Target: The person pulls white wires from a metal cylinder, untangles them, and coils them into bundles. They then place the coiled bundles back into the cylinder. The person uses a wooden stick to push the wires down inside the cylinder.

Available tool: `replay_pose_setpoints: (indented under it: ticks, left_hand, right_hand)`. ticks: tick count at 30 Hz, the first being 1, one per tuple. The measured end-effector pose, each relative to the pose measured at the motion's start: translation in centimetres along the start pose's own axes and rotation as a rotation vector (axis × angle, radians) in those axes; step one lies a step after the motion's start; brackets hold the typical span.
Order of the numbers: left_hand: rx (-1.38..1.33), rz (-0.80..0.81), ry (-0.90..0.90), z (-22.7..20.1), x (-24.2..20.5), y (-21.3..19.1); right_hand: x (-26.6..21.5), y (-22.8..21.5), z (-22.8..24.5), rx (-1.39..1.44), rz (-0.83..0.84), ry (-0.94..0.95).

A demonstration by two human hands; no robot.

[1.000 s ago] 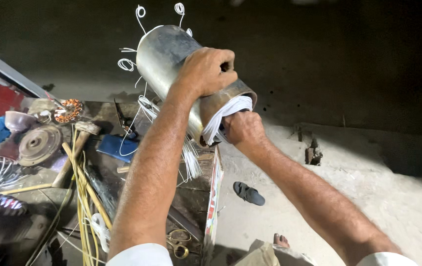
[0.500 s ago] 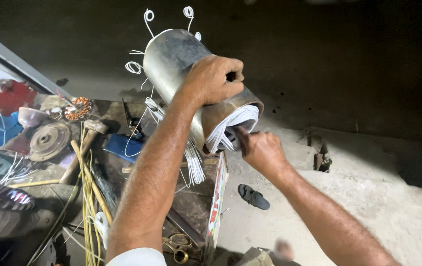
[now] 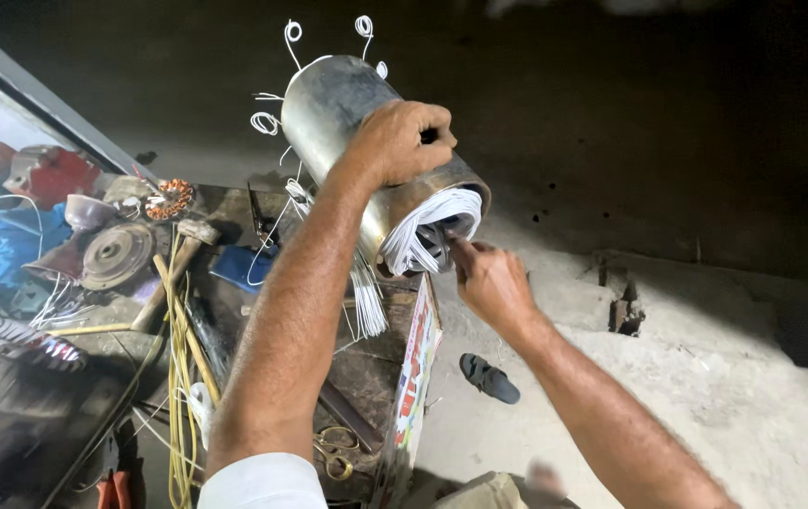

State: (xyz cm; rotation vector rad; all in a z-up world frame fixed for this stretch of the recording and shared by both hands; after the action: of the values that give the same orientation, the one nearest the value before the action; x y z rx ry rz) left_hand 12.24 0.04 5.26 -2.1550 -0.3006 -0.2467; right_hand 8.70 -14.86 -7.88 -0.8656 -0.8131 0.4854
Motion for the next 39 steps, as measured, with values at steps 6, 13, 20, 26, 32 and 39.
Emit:
replay_pose_setpoints:
  ticks: [6, 13, 20, 26, 32, 39]
  left_hand:
    - [0.026, 0.012, 0.050, 0.1, -0.1, 0.4]
    - [-0.039, 0.011, 0.065, -2.4, -0.8, 0.3]
    - [-0.224, -0.239, 0.341, -6.3, -8.6, -0.1]
    - [-0.619, -0.551, -0.375, 7.3, -30.9, 6.0]
    - [-0.719, -0.721, -0.614, 9.8, -55.0, 15.5]
    - [-0.679, -1.082, -0.718, 10.6, -61.9, 14.9]
  right_hand:
    - [0.7, 2.7, -1.6, 0.043, 0.011, 0.043]
    - [1.6, 1.9, -0.7, 0.086, -0.006, 0.019]
    - [-6.2, 5.6, -10.4, 0.299, 0.093, 0.179]
    - [-25.5, 10.1, -22.9, 0.070, 0.505, 0.488]
    - [-39.8, 17.3, -26.9, -0.075, 1.154, 0.922]
    - [-34.5, 20.4, -17.3, -0.114, 0.871, 0.241]
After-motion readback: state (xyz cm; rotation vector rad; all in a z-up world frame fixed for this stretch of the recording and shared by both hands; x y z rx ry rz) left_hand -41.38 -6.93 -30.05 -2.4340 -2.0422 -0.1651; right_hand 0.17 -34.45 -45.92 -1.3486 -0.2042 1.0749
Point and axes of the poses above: each hand's wrist, its own x-axis towards the middle knuckle, its own y-axis out of the palm, z = x × y, the point moved 10 cm from there along x, towards the middle knuckle, and after that the axes turned 7 degrees about -x, right-handed, at the moved point
